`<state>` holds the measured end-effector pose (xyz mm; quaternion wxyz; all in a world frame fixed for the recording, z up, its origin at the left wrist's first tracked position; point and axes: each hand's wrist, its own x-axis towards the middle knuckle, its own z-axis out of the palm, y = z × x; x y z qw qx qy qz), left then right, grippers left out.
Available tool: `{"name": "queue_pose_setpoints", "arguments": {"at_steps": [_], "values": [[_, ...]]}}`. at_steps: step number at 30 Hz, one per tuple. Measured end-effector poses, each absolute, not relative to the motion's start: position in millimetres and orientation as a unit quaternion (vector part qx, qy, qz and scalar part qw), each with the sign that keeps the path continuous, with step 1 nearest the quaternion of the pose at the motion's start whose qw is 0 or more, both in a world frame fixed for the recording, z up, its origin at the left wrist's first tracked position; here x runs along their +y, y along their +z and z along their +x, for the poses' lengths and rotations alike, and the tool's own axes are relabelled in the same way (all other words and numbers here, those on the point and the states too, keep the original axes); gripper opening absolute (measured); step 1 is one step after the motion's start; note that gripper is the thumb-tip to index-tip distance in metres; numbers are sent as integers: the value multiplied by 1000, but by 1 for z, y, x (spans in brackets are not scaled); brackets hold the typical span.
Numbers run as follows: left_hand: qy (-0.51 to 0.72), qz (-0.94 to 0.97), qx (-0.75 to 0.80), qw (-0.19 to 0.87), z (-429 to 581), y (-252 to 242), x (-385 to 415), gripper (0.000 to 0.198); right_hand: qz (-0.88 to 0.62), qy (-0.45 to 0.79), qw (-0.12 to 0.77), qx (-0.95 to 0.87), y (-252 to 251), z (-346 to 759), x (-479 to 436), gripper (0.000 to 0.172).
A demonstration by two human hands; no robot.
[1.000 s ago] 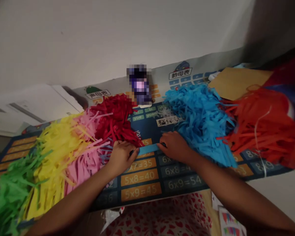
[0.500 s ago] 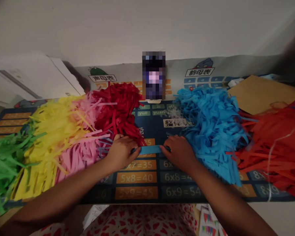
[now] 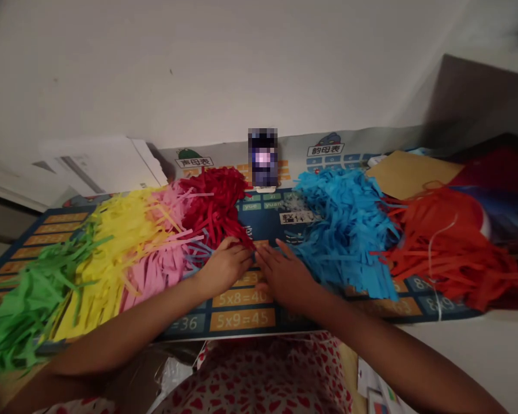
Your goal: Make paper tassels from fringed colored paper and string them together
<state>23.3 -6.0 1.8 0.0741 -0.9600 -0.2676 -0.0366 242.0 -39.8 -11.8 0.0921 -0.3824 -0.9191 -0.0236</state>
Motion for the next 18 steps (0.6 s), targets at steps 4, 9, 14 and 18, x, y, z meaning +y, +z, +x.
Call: {"name": "queue_pose_setpoints", "arguments": {"at_steps": [4, 9, 14, 18], "values": [[-39, -956, -279, 86, 14, 4, -17, 16, -419, -26, 50, -906, -14, 269, -46, 51], [-30, -953, -298, 49, 23, 16, -14, 16, -398, -53, 55, -914, 7, 285, -28, 27], [12, -944, -321, 70, 40, 20, -7, 23, -331, -49, -8, -942, 7, 255, -12, 21], [11, -939, -334, 79, 39, 15, -7, 19, -311, -62, 4, -948, 2, 253, -5, 22]]}}
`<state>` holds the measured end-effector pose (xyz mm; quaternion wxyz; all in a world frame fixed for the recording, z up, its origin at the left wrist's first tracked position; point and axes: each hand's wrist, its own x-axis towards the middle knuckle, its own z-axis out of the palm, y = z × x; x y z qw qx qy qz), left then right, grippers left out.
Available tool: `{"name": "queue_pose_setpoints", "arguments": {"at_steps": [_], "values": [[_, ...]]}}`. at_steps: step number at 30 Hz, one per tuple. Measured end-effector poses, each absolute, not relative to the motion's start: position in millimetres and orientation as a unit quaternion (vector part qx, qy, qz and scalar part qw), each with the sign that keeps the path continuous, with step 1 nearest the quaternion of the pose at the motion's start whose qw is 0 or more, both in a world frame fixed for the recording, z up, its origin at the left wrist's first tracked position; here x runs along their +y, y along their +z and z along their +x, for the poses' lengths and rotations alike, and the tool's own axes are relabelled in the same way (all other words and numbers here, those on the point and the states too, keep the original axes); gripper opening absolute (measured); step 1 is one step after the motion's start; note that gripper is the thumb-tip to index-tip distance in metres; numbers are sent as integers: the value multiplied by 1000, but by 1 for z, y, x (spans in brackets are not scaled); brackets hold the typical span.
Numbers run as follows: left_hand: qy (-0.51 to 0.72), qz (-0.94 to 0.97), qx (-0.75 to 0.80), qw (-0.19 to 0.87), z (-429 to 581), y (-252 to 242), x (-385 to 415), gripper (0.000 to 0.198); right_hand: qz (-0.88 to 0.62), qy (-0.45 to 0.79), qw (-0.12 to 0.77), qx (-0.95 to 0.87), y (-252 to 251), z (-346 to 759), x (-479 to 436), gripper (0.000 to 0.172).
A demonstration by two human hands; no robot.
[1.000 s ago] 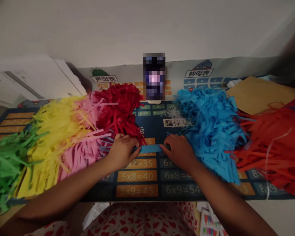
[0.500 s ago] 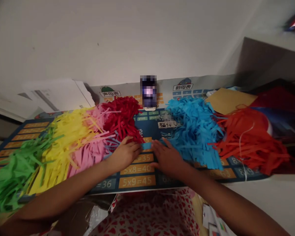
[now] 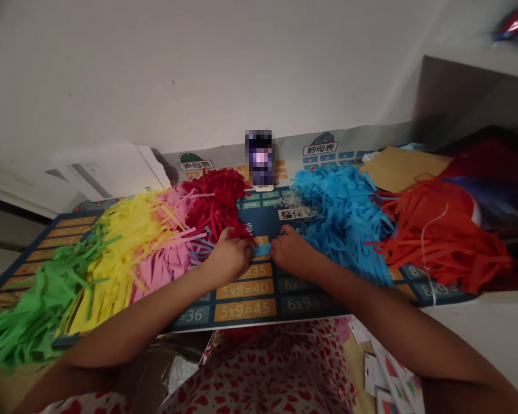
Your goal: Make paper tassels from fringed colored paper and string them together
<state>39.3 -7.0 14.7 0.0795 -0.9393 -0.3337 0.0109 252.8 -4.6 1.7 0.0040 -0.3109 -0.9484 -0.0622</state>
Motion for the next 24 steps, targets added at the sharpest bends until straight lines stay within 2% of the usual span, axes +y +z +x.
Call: {"name": "queue_pose_setpoints", "arguments": {"at_steps": [7, 13, 20, 24], "values": [[-25, -924, -376, 73, 38, 7, -10, 18, -420, 65, 36, -905, 13, 253, 5, 12], [-108, -917, -380, 53, 25, 1, -10, 20, -411, 23, 77, -908, -6, 250, 2, 15], [-134, -893, -425, -58, 10, 2, -2, 16, -433, 149, 139, -878, -17, 281, 18, 13], [-130, -876, -456, -90, 13, 3, 1, 19, -452, 172, 145, -864, -15, 281, 20, 16]]}}
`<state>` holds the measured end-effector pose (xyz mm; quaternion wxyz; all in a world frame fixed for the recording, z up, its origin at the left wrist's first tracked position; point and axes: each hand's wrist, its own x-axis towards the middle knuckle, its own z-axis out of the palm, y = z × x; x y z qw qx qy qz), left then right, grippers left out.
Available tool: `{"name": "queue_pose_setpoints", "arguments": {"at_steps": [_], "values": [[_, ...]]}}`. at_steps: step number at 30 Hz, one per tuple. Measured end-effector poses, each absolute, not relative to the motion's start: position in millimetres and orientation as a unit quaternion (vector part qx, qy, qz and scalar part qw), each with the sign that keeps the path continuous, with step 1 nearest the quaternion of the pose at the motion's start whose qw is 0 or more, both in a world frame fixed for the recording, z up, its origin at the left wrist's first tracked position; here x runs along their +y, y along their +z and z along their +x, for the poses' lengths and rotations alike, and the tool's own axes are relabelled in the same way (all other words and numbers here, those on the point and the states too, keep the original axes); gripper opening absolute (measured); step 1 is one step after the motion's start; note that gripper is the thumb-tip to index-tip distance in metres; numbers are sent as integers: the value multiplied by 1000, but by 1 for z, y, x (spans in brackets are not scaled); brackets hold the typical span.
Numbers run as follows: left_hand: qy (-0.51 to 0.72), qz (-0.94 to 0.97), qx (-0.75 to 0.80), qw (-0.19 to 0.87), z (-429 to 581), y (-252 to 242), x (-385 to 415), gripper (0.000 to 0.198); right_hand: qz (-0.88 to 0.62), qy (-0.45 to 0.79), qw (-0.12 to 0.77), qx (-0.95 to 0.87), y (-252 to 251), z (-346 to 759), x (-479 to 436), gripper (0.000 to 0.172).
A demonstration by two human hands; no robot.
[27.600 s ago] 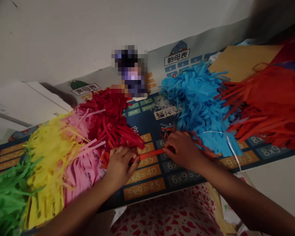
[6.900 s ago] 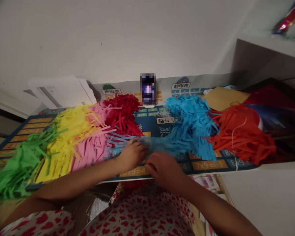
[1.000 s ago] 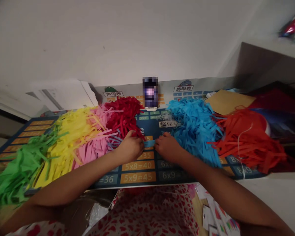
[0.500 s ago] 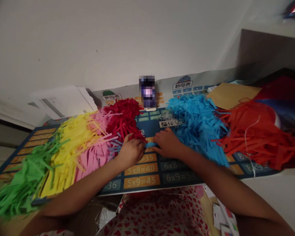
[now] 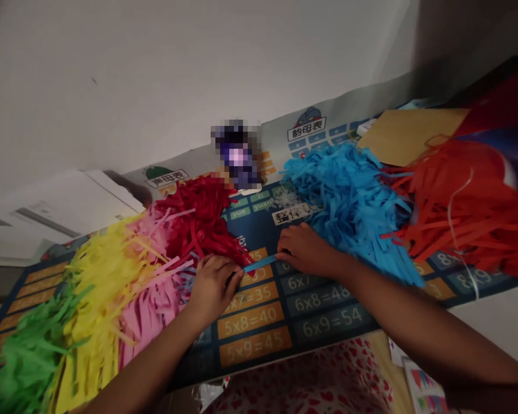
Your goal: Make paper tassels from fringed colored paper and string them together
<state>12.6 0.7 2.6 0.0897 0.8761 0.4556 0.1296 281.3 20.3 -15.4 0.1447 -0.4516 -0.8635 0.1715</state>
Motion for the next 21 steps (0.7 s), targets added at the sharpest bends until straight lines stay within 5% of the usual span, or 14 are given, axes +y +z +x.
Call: {"name": "queue_pose_setpoints", "arguments": {"at_steps": [21], "values": [[101, 842, 504, 162, 18, 4, 13, 10, -493, 159, 120, -847, -14, 281, 25, 14]]}}
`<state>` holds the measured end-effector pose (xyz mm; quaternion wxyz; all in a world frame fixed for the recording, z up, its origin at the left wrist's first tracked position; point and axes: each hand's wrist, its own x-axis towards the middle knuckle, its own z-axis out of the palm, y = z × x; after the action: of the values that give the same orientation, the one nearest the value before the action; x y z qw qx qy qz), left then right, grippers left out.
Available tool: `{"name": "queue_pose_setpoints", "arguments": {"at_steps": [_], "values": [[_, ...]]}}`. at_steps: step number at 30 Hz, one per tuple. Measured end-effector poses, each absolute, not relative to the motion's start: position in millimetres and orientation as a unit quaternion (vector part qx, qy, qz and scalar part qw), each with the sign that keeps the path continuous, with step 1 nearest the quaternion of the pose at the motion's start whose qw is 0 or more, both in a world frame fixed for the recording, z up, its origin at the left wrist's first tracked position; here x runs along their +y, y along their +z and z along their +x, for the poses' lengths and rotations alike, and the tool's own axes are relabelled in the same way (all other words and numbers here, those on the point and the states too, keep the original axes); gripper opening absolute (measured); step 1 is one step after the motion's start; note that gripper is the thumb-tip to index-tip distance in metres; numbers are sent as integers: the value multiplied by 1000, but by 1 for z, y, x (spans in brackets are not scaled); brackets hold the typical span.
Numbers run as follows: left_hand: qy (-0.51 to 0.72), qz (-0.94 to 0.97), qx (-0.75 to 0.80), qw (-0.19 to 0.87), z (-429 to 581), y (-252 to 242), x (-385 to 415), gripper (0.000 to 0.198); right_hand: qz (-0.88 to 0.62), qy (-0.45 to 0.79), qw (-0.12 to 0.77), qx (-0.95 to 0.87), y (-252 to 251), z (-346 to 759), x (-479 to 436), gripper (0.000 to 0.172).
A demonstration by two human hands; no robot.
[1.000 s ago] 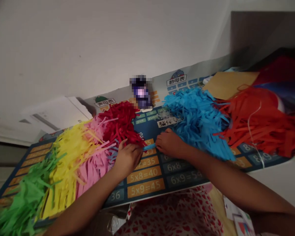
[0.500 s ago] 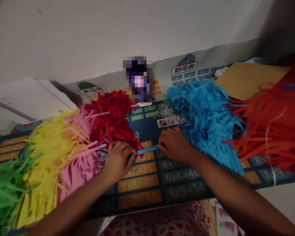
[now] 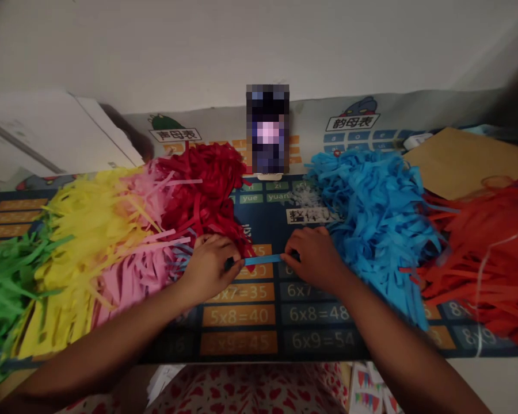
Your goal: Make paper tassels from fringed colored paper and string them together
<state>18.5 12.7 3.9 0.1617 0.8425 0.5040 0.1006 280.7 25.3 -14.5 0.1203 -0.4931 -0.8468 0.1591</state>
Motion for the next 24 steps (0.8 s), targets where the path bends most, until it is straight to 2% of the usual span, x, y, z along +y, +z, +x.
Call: {"name": "queue_pose_setpoints", "arguments": {"at_steps": [4, 6, 8, 11, 14, 18, 21, 24], "values": [[151, 885, 431, 92, 22, 3, 8, 13, -515, 52, 121, -847, -5, 268, 13, 11], [143, 922, 357, 43, 25, 2, 5, 12, -499, -32, 115, -858, -3, 255, 1, 8], [119, 940, 319, -2, 27, 0, 2, 12, -450, -80, 96, -884, -3, 243, -11, 13], [110, 940, 318, -63, 26, -3, -2, 15, -399, -103, 46, -910, -5, 245, -23, 19], [110, 936, 324, -86, 22, -4, -5, 17, -421, -127, 1, -898, 1, 264, -22, 23], [95, 939, 321, -83, 23, -3, -5, 10, -400, -108, 25, -910, 13, 267, -15, 26], [101, 934, 331, -83, 27, -2, -4, 16, -361, -91, 27, -928, 13, 247, -11, 17], [111, 933, 334, -68, 28, 0, -3, 18, -329, -104, 25, -938, 8, 234, -6, 20]]}}
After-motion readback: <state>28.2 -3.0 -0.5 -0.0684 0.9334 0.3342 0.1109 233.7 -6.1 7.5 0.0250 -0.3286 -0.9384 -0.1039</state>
